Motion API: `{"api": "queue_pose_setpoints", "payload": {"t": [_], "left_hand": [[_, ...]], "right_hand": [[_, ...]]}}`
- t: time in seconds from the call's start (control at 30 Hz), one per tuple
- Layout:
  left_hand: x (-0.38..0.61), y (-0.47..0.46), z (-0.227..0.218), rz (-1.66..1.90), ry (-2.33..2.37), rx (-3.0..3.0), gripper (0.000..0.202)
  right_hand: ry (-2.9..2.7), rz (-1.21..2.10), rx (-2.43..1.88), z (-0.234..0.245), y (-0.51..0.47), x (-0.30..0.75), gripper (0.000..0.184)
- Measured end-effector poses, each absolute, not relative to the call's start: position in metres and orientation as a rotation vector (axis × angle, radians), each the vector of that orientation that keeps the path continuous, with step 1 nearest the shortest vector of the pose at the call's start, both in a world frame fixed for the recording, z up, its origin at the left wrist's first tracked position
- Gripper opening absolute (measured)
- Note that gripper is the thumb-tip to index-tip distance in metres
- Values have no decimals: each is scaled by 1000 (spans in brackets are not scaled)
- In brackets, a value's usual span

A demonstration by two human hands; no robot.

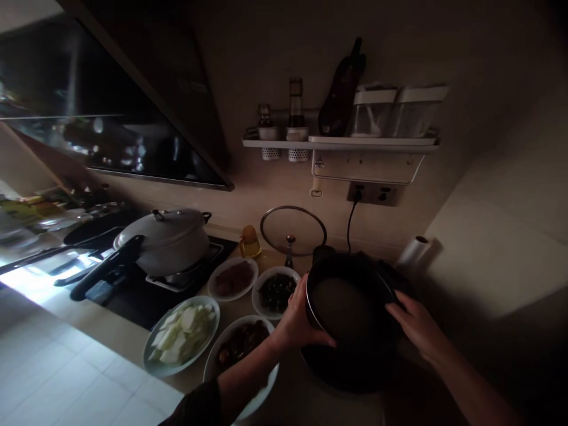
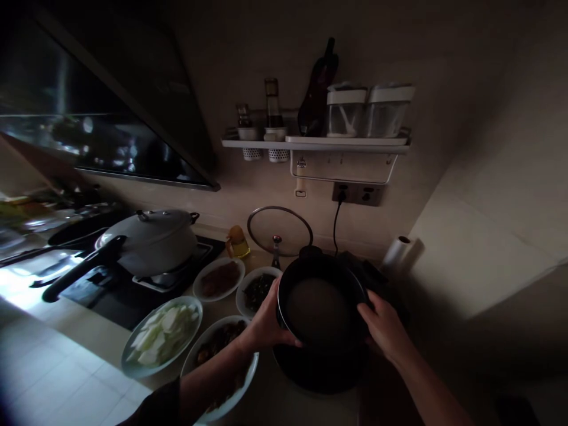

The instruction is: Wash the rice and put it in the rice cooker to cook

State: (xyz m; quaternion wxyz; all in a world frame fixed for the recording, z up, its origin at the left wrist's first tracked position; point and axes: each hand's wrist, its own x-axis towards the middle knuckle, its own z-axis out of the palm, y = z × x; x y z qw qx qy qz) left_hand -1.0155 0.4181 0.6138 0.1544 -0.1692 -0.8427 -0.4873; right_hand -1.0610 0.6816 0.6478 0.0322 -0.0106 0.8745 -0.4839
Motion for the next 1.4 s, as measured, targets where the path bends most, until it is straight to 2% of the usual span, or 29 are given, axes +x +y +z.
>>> {"api": "queue_pose_setpoints", "payload": {"t": [0.23,0.4,0.73,1.2,1.3,1.4], "left_hand": [[-1017,416,574,-1254,-2559,-356,138],[-1012,416,574,-1120,-2702,-277,139],[-1008,414,563,-1128,-2866,-127,138],[-1004,396,558,-1217,-2842,-296,146],[-998,397,569,-1064,-2767,-424,137],[-994,398,576,-827,-2728,-521,120]], "right_hand": [[2822,-1228,-13,627,677,-1073,37],[2981,-627,-196,621,677,-1081,13],[3002,-37,-289,607,672,-1083,18],[2953,46,-271,629,654,-1081,21],[2932,96,-252,630,652,-1080,23],[2938,119,-253,630,647,-1078,25]]}}
